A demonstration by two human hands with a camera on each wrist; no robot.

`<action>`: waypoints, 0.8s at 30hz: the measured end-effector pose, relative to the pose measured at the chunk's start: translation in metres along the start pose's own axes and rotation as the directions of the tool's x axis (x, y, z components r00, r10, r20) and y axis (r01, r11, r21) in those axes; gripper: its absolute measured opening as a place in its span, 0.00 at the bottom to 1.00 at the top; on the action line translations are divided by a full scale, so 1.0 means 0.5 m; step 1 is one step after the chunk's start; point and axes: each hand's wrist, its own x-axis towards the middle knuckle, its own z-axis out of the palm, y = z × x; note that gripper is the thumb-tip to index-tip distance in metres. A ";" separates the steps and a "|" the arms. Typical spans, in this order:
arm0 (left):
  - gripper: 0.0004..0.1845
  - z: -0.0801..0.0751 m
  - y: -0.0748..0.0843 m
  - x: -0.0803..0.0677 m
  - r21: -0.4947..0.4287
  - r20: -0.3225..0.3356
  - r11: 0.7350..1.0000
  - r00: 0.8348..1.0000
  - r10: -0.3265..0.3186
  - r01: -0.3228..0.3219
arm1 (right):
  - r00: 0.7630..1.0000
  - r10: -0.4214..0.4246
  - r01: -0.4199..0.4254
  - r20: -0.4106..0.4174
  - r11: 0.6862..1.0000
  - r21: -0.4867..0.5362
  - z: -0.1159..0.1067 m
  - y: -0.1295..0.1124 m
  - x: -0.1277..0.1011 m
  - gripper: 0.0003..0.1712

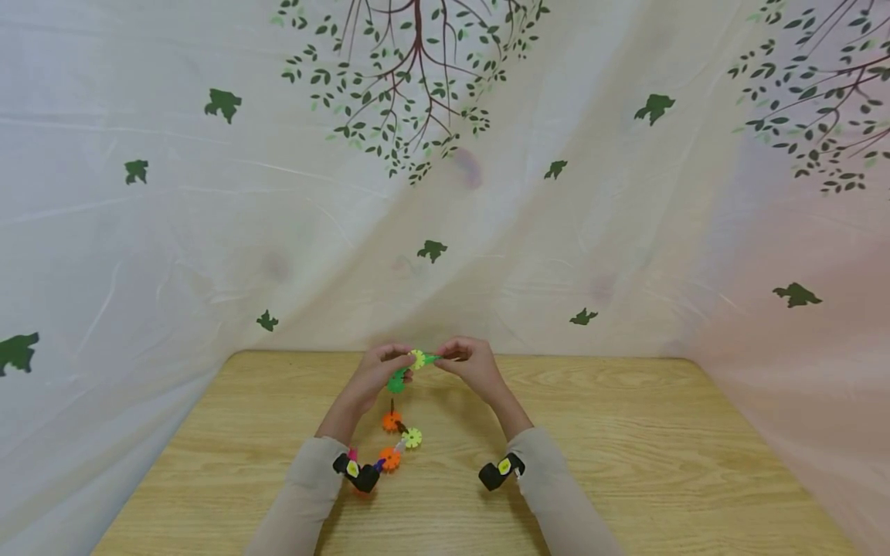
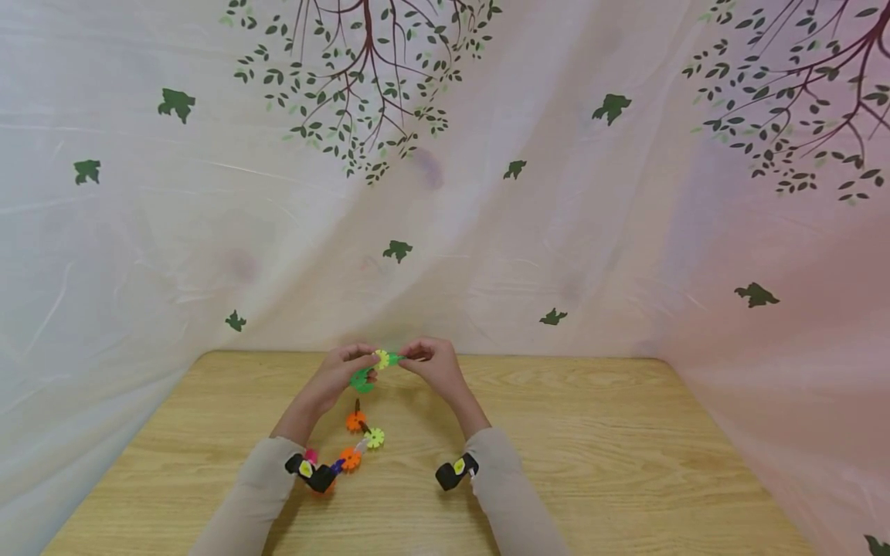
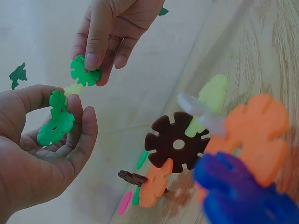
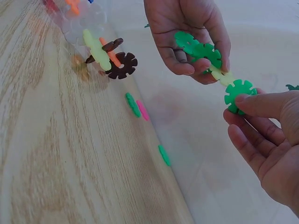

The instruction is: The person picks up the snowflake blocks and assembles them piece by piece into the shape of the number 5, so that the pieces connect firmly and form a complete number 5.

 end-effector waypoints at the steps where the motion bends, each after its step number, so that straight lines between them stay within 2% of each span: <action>1: 0.17 0.001 -0.001 0.000 0.000 -0.003 1.000 1.000 0.001 -0.001 | 1.000 0.000 0.000 0.006 1.000 0.000 -0.001 -0.007 -0.002 0.09; 6: 0.17 0.003 0.000 -0.003 -0.001 -0.013 1.000 1.000 0.000 -0.001 | 1.000 0.003 -0.003 0.010 1.000 -0.003 -0.001 -0.023 -0.006 0.11; 24: 0.16 0.006 0.007 -0.004 -0.026 0.003 1.000 1.000 -0.001 0.001 | 1.000 -0.013 0.013 -0.006 1.000 0.020 0.002 -0.021 -0.006 0.09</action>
